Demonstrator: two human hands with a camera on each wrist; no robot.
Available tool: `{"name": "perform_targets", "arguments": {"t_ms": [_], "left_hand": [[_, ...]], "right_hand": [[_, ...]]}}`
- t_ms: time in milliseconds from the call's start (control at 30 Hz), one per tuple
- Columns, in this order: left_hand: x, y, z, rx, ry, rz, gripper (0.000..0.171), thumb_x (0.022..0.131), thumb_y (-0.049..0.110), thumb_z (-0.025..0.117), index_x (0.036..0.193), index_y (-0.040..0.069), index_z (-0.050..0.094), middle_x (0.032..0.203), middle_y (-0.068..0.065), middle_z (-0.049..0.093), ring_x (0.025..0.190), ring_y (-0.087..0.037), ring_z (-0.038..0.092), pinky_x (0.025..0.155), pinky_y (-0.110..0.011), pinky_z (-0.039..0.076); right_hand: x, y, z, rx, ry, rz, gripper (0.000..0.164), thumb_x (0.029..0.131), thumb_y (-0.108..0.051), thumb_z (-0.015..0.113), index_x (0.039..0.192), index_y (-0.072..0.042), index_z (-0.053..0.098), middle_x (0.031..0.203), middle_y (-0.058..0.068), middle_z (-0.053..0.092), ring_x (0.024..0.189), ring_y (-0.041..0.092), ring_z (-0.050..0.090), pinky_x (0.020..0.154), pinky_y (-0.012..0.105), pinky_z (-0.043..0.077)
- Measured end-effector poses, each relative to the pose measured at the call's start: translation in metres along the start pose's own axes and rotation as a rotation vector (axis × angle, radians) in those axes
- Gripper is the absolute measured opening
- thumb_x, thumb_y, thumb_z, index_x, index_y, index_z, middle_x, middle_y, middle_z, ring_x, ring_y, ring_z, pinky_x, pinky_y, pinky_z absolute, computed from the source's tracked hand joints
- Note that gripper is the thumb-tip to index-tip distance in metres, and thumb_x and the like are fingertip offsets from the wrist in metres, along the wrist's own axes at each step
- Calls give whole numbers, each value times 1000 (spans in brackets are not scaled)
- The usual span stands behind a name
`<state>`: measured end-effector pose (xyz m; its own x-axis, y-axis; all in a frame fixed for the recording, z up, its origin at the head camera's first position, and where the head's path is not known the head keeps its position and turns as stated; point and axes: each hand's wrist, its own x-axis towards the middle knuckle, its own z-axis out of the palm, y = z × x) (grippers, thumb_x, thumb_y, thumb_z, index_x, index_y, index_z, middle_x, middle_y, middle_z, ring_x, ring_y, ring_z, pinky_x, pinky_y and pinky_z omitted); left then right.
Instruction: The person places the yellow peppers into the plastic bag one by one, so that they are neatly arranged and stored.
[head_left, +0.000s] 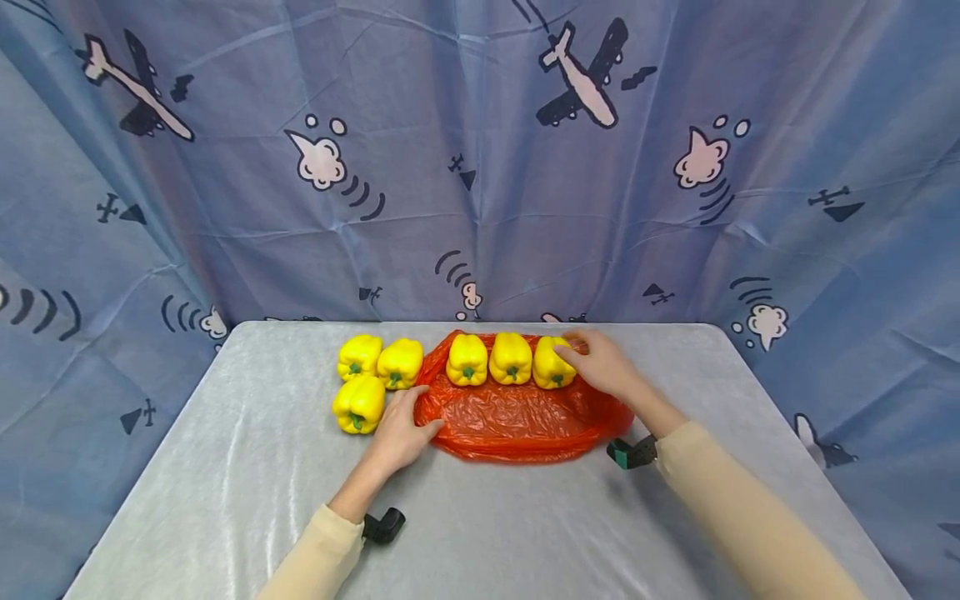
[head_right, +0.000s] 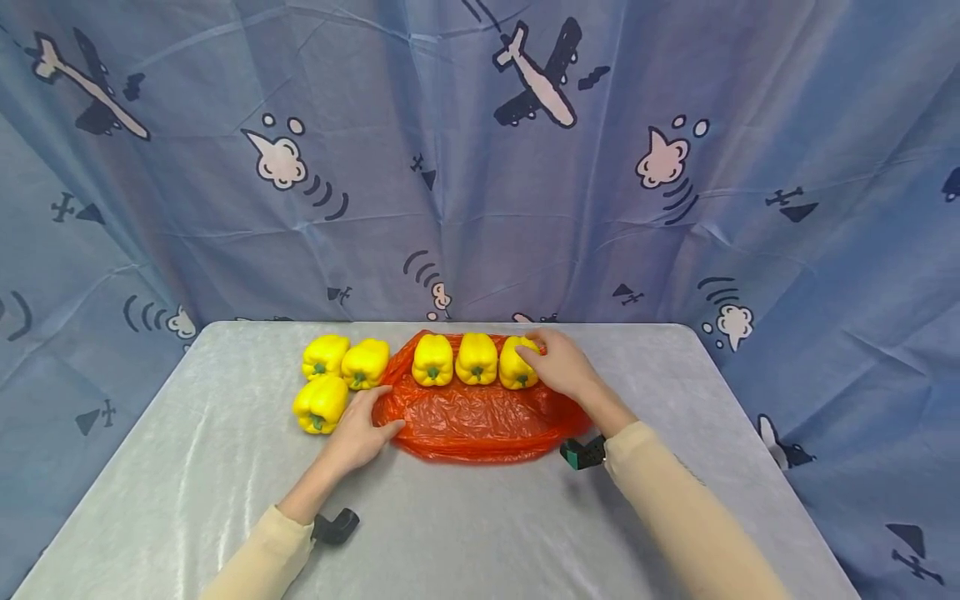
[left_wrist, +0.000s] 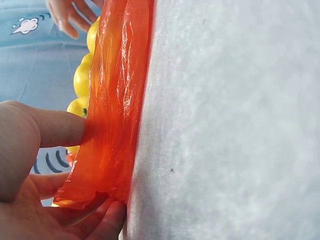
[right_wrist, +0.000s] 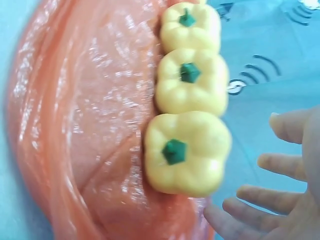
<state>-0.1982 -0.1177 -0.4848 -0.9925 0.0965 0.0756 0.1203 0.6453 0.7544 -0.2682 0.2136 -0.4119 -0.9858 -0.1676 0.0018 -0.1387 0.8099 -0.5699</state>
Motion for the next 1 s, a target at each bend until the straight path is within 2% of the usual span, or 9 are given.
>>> {"name": "perform_targets", "arguments": {"t_ms": [200,433,667,1000], "left_hand": [[1,-2,-1,1,1,0,60,90,19,76,141,-2,52,141,-24,51,132,-39,47,112,-53,36],[-1,-2,-2,1,-4,-5,60,90,18,75,142,-2,52,142,-24,50,133,-39,47,113,-54,36],[0,-1,-2,1,-5,-7,60,90,17,75,142,-1,52,142,-24,50,134,-38,46,113,-53,35],[1,0,0,6,-13,-8,59,91,14,74,143,-1,51,142,-23,50,135,-37,46,114,-53,35]], "right_hand": [[-16,2,-19,37,33,-39,55,104,-42,54,138,2,56,137,25,57,124,43,55,101,58,47],[-36,14,-31,72,81,-38,52,104,-37,56,140,2,56,140,25,56,126,45,54,99,59,48],[-49,31,-33,109,108,-18,48,104,-30,58,139,2,55,142,26,52,131,46,47,104,61,44],[-63,60,-26,184,117,6,52,104,-31,60,142,4,52,146,28,47,136,49,40,106,63,40]]}}
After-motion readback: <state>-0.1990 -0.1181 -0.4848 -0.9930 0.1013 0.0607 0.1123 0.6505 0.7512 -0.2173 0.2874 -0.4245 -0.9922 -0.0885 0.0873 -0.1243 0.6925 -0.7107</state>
